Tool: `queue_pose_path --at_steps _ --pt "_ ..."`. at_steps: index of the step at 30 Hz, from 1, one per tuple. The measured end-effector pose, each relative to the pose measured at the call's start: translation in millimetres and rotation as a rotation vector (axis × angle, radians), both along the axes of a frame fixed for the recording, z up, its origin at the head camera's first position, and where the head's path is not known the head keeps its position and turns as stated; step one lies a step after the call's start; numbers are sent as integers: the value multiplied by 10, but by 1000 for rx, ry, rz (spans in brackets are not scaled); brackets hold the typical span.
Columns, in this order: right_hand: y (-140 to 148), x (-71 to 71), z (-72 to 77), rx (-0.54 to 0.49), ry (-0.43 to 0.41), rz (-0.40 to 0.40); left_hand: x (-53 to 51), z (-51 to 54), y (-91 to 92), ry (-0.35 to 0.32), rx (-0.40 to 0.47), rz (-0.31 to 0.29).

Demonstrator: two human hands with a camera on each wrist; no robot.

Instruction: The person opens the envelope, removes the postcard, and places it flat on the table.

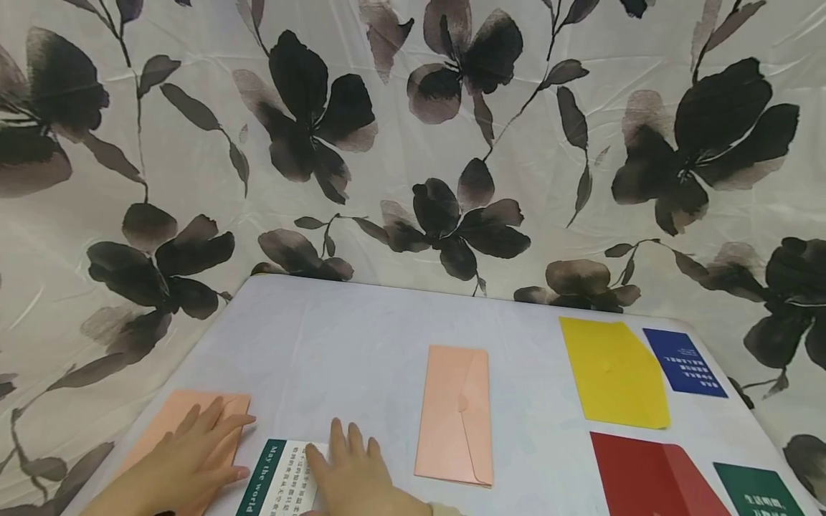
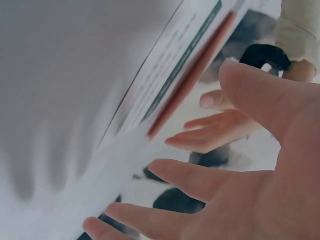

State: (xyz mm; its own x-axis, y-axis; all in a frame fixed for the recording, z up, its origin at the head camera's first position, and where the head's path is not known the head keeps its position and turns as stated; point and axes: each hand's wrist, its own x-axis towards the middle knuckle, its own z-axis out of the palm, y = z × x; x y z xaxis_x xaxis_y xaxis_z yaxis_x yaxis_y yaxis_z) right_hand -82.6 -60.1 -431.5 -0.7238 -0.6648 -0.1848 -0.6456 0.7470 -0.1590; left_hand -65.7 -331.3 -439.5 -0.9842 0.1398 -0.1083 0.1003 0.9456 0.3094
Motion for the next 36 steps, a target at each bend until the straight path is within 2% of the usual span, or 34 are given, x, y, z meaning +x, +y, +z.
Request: queue_pose_path --at_steps 3,7,10,19,24,28,32,36 --pt "189 -37 84 -31 -20 -44 -103 90 161 18 -12 -46" --pt "505 -91 191 -75 -3 -62 -220 224 389 -10 -31 -97" --pt "756 -157 271 -110 -22 -86 -292 294 561 -12 -45 -152" --pt "1470 -406 423 -281 -106 -272 -531 425 1179 -50 4 -307" --pt "1799 -536 516 -350 -110 -405 -695 462 1581 -56 -9 -351" --pt "2019 -609 546 -361 -101 -467 -830 466 1903 -43 -23 -375" --pt "2175 -667 496 -340 -89 -506 -951 448 2180 -40 -35 -399" --pt "2242 -711 421 -330 -84 -524 -1038 396 2398 -70 -50 -394"
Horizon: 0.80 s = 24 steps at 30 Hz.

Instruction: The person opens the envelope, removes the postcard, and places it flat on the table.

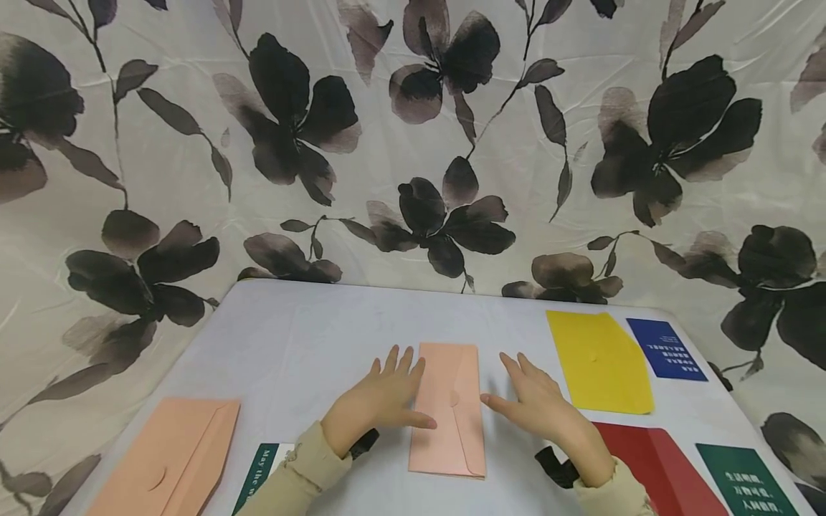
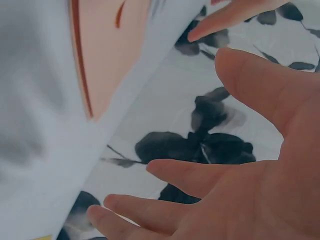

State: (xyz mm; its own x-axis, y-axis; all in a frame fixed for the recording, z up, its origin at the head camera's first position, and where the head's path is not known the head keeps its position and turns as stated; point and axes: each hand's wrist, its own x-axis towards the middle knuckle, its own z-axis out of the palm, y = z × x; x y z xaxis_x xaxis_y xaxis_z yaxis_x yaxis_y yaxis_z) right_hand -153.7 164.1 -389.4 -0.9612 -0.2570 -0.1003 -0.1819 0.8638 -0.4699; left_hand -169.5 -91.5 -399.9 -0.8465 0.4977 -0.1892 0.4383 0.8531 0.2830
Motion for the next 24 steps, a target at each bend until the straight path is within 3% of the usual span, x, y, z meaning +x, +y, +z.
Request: queue_pose_path --at_steps 7,15,24 --pt "-80 -27 -194 -5 -44 32 -65 -109 291 -48 -80 5" --pt "-252 -6 -372 -20 -74 101 -78 -198 501 -112 -133 23" --pt "-370 39 -515 75 -87 158 -57 -257 577 -66 -166 12"
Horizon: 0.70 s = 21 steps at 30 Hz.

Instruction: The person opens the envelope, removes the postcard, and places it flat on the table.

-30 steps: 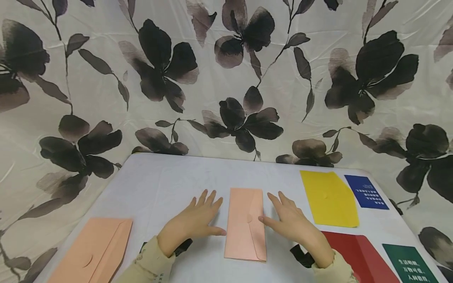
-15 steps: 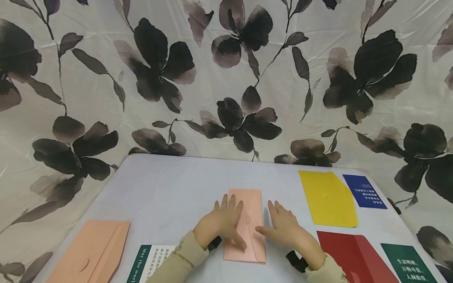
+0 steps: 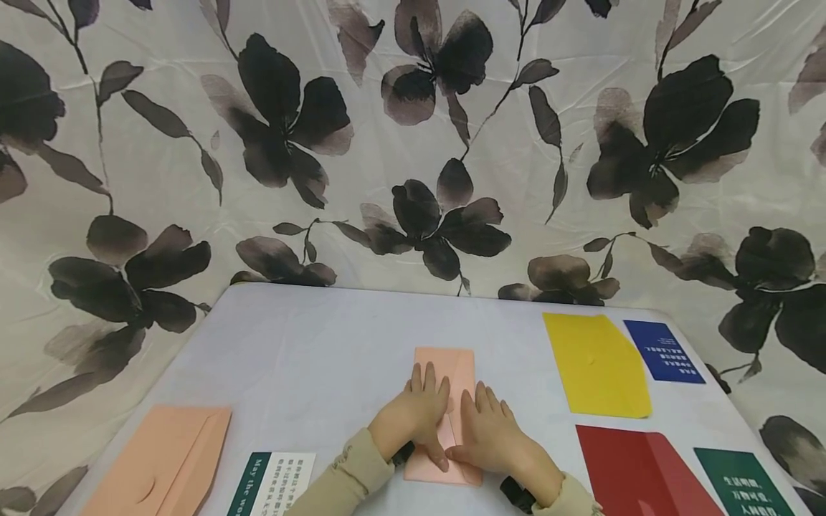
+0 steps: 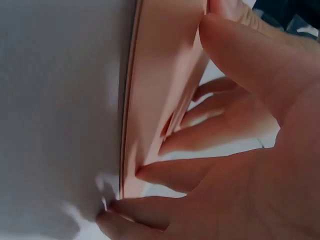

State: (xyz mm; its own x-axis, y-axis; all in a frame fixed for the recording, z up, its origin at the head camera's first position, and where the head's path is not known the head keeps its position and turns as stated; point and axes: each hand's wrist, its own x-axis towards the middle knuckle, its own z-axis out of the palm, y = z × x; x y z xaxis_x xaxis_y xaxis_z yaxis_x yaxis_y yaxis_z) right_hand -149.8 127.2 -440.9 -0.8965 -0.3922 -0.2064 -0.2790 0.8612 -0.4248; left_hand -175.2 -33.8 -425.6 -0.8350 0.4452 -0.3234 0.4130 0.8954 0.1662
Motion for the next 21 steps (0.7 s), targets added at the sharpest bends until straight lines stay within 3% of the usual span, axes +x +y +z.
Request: queue_pose_path --at_steps 21 --pt "-16 69 -6 5 24 23 16 -9 -8 5 -6 -12"
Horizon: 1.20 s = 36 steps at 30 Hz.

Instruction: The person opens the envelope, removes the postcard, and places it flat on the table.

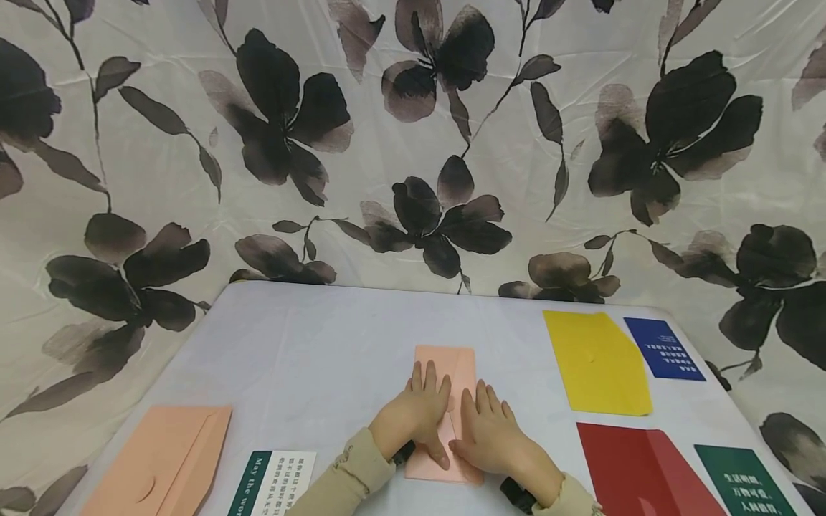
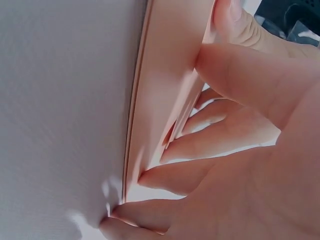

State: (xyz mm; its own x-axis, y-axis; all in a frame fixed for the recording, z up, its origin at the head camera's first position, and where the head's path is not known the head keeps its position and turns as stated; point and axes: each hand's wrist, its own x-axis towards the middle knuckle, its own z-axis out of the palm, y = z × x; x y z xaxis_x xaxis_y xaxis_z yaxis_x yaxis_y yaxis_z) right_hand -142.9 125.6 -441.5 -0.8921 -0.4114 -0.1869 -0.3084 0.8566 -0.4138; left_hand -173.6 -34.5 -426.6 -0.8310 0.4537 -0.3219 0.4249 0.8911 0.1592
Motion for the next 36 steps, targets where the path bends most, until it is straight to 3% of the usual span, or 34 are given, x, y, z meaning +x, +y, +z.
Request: queue_pose_path --at_steps 16,22,26,31,36 --pt "-47 29 -20 29 -6 -5 -3 -18 2 3 -34 -2" --pt "49 3 127 -40 -64 -45 -7 -41 -1 -2 -32 7" --pt "181 -27 238 -71 -36 -49 -14 -52 -1 -28 -19 23" --pt "300 -103 244 -23 -12 -21 -31 -80 1 -35 -14 30" --pt "342 -169 160 54 -63 -17 -34 -78 5 -38 -1 31"
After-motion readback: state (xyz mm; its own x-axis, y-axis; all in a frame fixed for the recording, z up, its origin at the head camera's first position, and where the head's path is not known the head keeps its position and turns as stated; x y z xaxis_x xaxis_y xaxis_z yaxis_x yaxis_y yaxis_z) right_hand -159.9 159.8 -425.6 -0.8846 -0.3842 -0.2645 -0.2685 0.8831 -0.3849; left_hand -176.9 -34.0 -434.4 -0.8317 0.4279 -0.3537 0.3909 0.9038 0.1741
